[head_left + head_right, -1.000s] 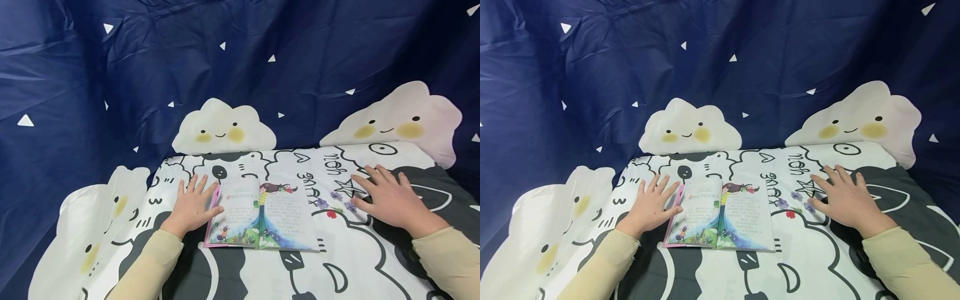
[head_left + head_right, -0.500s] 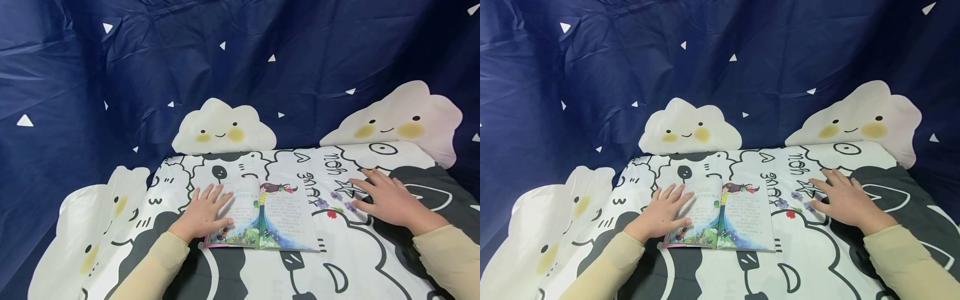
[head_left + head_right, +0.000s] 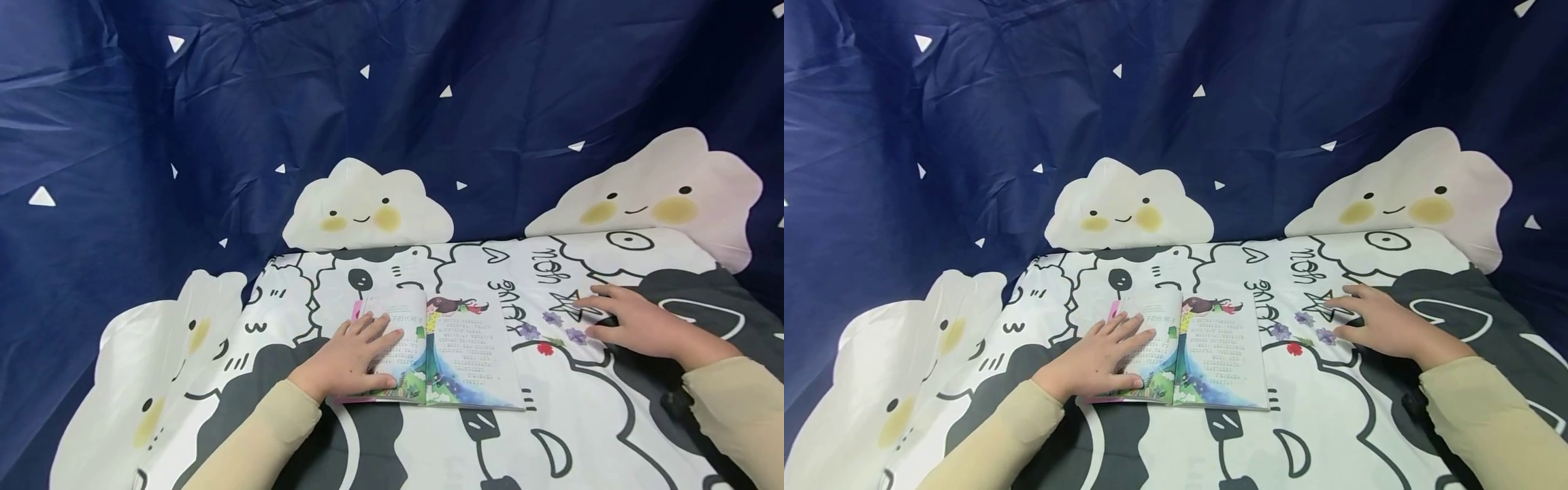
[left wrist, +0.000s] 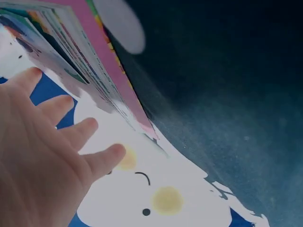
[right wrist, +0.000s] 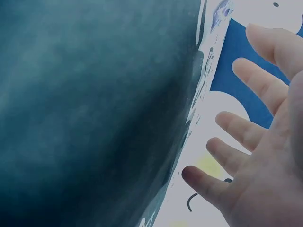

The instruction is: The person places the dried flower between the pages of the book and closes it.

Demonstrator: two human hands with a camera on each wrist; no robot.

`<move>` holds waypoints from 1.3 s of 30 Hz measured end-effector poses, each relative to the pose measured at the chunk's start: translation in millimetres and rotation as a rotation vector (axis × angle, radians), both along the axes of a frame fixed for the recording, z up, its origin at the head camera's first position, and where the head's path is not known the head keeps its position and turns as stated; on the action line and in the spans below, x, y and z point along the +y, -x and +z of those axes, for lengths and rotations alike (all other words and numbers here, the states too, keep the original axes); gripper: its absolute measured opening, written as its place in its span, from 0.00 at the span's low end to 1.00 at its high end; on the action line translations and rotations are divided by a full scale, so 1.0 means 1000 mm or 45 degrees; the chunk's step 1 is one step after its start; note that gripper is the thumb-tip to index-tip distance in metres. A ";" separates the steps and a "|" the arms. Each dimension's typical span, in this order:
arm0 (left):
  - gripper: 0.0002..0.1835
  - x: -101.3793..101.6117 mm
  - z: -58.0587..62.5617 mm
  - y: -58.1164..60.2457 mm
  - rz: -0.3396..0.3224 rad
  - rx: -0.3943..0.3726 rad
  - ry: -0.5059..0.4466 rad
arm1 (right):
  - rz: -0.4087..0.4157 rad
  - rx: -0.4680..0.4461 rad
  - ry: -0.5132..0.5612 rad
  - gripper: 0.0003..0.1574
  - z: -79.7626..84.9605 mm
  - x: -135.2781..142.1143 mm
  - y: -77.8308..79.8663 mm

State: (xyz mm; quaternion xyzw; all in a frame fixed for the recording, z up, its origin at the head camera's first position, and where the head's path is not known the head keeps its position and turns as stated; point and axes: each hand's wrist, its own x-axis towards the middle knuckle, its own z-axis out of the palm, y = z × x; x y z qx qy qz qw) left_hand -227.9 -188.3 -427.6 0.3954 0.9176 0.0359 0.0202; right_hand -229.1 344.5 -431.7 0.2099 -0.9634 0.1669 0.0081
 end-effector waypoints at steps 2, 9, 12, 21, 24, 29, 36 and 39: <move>0.46 0.002 0.000 -0.001 -0.025 -0.022 -0.003 | 0.024 -0.014 0.011 0.29 0.000 0.001 0.002; 0.48 0.006 0.000 -0.003 -0.057 -0.040 0.020 | 0.081 -0.060 0.055 0.19 0.002 -0.003 0.006; 0.49 0.009 -0.001 -0.002 -0.071 -0.055 0.013 | 0.087 -0.085 0.072 0.18 0.002 -0.003 0.005; 0.50 0.012 0.006 -0.009 -0.040 -0.148 -0.046 | 0.079 -0.157 0.132 0.18 -0.001 0.002 0.000; 0.50 0.011 0.007 -0.010 -0.030 -0.149 -0.051 | 0.088 -0.175 0.157 0.18 -0.002 0.004 0.001; 0.51 0.008 0.006 -0.011 -0.021 -0.168 -0.027 | 0.112 -0.164 0.170 0.18 -0.003 0.004 0.007; 0.51 0.012 0.004 -0.008 -0.044 -0.151 -0.009 | 0.098 -0.144 0.172 0.17 -0.007 0.005 0.005; 0.52 0.012 0.004 -0.009 -0.027 -0.171 -0.001 | 0.097 -0.142 0.178 0.17 -0.009 0.002 0.008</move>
